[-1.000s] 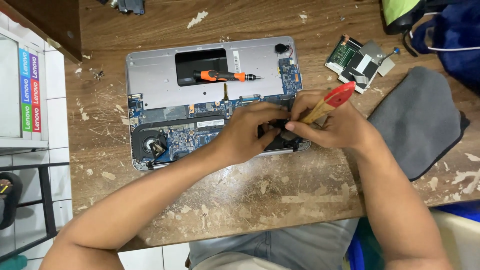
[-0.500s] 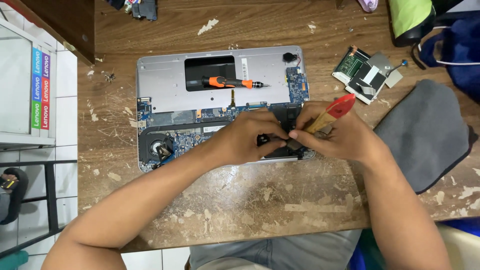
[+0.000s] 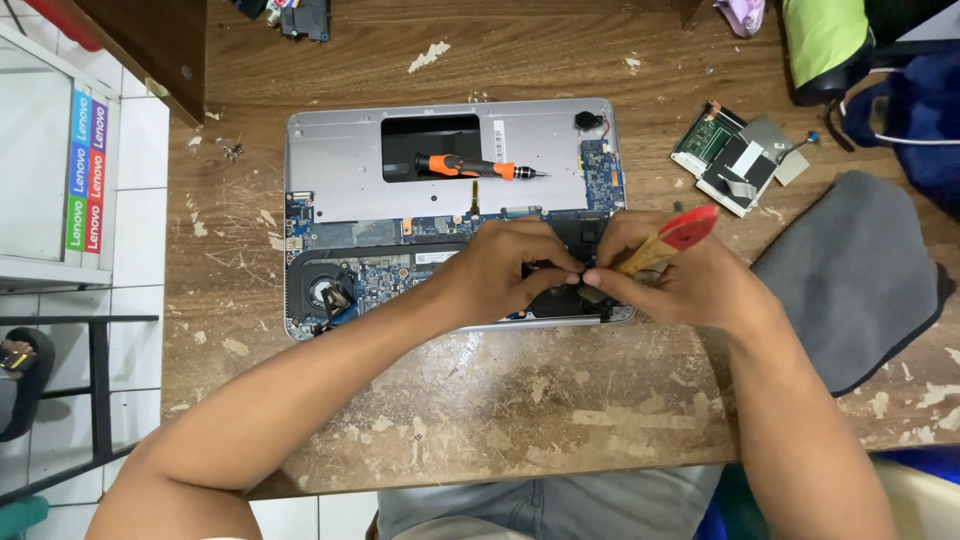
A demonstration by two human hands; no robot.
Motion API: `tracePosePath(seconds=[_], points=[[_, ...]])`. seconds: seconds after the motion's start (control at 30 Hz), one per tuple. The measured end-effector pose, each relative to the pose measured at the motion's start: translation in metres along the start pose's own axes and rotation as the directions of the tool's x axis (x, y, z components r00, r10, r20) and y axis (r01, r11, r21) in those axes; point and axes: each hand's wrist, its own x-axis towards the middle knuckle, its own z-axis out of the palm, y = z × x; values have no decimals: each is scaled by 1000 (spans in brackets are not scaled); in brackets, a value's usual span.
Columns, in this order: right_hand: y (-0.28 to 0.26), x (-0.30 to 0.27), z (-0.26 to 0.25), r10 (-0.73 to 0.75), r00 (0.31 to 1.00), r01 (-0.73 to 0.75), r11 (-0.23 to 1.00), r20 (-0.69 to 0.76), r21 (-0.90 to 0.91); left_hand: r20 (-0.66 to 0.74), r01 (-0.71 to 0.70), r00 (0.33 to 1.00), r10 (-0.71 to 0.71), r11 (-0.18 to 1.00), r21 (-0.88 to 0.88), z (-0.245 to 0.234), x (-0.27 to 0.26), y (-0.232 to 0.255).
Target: The person uses a screwdriver to remove screws from the back of a disassembled laptop. They then use a brush to clean the internal components and finally lift the motherboard out of the laptop casing.
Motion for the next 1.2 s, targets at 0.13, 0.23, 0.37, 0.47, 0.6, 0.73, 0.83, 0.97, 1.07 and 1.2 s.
tracePosePath(seconds=[0.13, 0.23, 0.37, 0.47, 0.6, 0.73, 0.83, 0.97, 1.07, 1.2], points=[[-6, -1, -5, 84, 992, -86, 996, 90, 21, -12, 23, 1000, -23, 999, -23, 0, 0, 1], [5, -10, -6, 86, 994, -91, 994, 74, 65, -9, 40, 999, -40, 999, -22, 0, -1, 3], [-6, -4, -5, 126, 992, -126, 992, -3, 9, -24, 35, 999, -36, 999, -21, 0, 1, 4], [-1, -7, -6, 54, 993, -64, 994, -103, -93, -44, 30, 999, -31, 999, -18, 1, 2, 6], [-1, -9, -3, -61, 996, 63, 997, -70, 32, -85, 19, 996, -20, 1000, -3, -1, 4, 7], [-12, 2, 0, -36, 999, 33, 997, -36, -69, -105, 33, 994, -33, 999, -7, -1, 5, 7], [-12, -1, 1, -76, 986, 54, 987, -146, -148, -130, 23, 991, -23, 1000, -3, 0, 5, 7], [-13, 4, 5, -84, 994, 80, 995, -69, -55, -139, 29, 990, -27, 1000, 8, 1, 4, 8], [-9, -1, 1, -70, 996, 62, 988, -55, -141, -141, 35, 990, -32, 999, 16, 2, 3, 7], [4, -14, 0, -68, 987, 51, 992, -143, -117, -140, 27, 990, -25, 1000, 11, 1, 3, 9]])
